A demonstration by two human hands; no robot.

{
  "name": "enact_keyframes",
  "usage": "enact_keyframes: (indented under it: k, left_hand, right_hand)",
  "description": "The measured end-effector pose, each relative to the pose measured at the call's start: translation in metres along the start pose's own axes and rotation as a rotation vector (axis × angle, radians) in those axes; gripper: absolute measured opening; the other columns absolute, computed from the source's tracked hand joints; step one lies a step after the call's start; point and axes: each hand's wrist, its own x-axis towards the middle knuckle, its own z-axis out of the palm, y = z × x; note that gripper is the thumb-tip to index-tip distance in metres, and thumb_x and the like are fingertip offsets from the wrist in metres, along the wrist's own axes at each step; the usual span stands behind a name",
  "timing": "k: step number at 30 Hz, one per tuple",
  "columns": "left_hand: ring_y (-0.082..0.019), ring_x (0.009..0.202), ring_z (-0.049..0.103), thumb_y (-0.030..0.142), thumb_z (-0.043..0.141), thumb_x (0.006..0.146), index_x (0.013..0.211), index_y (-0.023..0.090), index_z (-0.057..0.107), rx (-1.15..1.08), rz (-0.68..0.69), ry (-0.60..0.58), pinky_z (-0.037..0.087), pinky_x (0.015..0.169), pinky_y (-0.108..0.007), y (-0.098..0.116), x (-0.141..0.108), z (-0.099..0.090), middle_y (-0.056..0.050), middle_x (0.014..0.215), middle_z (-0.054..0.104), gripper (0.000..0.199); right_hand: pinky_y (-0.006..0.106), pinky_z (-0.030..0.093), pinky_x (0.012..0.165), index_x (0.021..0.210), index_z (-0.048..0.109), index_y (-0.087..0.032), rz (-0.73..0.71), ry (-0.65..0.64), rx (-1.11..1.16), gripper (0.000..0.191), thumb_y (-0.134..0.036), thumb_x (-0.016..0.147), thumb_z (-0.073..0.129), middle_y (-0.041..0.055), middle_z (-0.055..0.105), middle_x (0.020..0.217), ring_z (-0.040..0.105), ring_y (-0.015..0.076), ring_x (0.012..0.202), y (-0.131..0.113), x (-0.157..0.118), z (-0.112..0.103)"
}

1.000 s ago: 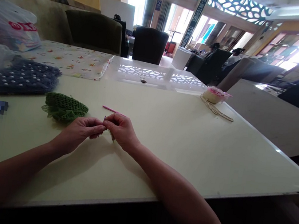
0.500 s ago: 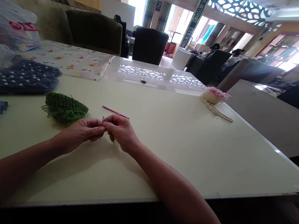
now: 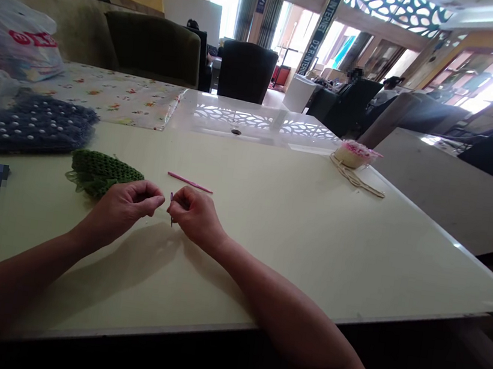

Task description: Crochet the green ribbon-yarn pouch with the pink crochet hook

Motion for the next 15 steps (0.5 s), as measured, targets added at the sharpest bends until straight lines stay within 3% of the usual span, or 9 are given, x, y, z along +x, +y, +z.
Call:
enact_keyframes:
  k: [4,15]
  left_hand:
    - [-0.011,0.059,0.042,0.032,0.061,0.082,0.074,0.018,0.063,-0.091,-0.023,-0.017,0.034,0.056,-0.023,-0.003,0.000,-0.001,0.003,0.063,0.051,0.016]
    - [-0.012,0.063,0.048,0.041,0.062,0.084,0.081,0.018,0.062,-0.198,-0.053,0.055,0.038,0.062,-0.025,-0.011,0.005,0.002,0.002,0.066,0.055,0.023]
  right_hand:
    - [0.019,0.045,0.047,0.073,0.049,-0.018,0.068,-0.016,0.085,0.007,-0.020,0.076,0.055,-0.0031,0.060,0.063,0.060,0.0098,0.052,0.000,-0.001,0.001]
    - [0.019,0.047,0.048,0.076,0.047,-0.019,-0.020,0.053,0.164,0.007,-0.019,0.079,0.053,-0.0073,0.056,0.060,0.055,0.0062,0.047,0.005,0.000,0.002]
